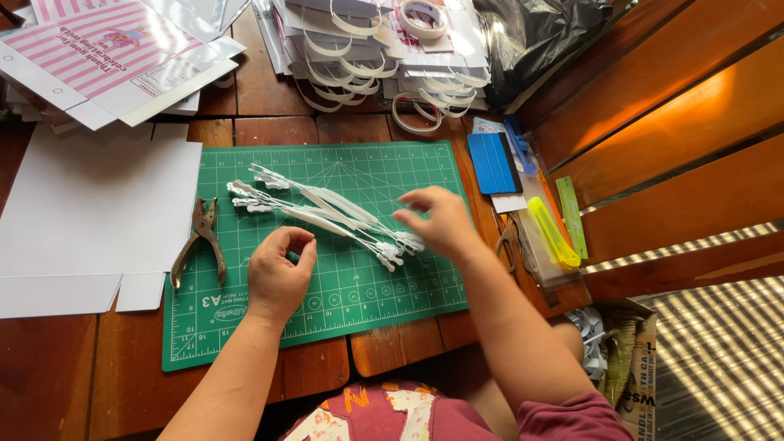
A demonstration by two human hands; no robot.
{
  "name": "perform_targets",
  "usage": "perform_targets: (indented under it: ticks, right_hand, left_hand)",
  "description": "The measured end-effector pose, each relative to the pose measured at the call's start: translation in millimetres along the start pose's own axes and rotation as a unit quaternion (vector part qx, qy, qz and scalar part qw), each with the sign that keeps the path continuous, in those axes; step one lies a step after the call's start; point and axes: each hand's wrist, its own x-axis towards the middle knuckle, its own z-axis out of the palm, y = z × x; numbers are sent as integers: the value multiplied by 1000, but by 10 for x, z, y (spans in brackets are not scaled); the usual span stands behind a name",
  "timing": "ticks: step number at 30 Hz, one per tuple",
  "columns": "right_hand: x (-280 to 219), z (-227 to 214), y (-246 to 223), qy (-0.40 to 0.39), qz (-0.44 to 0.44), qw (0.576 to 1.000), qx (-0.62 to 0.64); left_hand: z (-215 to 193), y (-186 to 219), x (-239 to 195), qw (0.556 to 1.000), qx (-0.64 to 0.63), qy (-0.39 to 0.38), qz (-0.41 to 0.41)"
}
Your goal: The person trims the ends of white plastic strips using scissors while sitting at a wooden table. They pick up individual strips from a pile, cut a small piece off the tip, and set the trimmed strip down on the green cutting mat.
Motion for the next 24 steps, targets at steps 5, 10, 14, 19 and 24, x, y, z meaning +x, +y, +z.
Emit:
perform_targets:
  ticks: [5, 10, 14, 19, 24]
  right_hand:
    - [-14, 402, -251, -56, 38, 995, -71]
    - [39, 504, -237, -72, 139, 987, -38]
    - [-24, 440, -220, -29, 169, 984, 53]
    - [-149, 367, -222, 65, 115, 988, 86]
    - [-221, 306, -367, 183, 3, 980, 71]
  left_hand:
    - [-4, 1, -14, 1000, 6, -6, -2]
    - [-34, 17, -1, 1000, 11, -3, 1]
    - [-29, 8, -10, 1000, 12, -9, 19]
    - [0, -5, -18, 1000, 12, -4, 24]
    - [44, -7, -41, 999, 4, 31, 23]
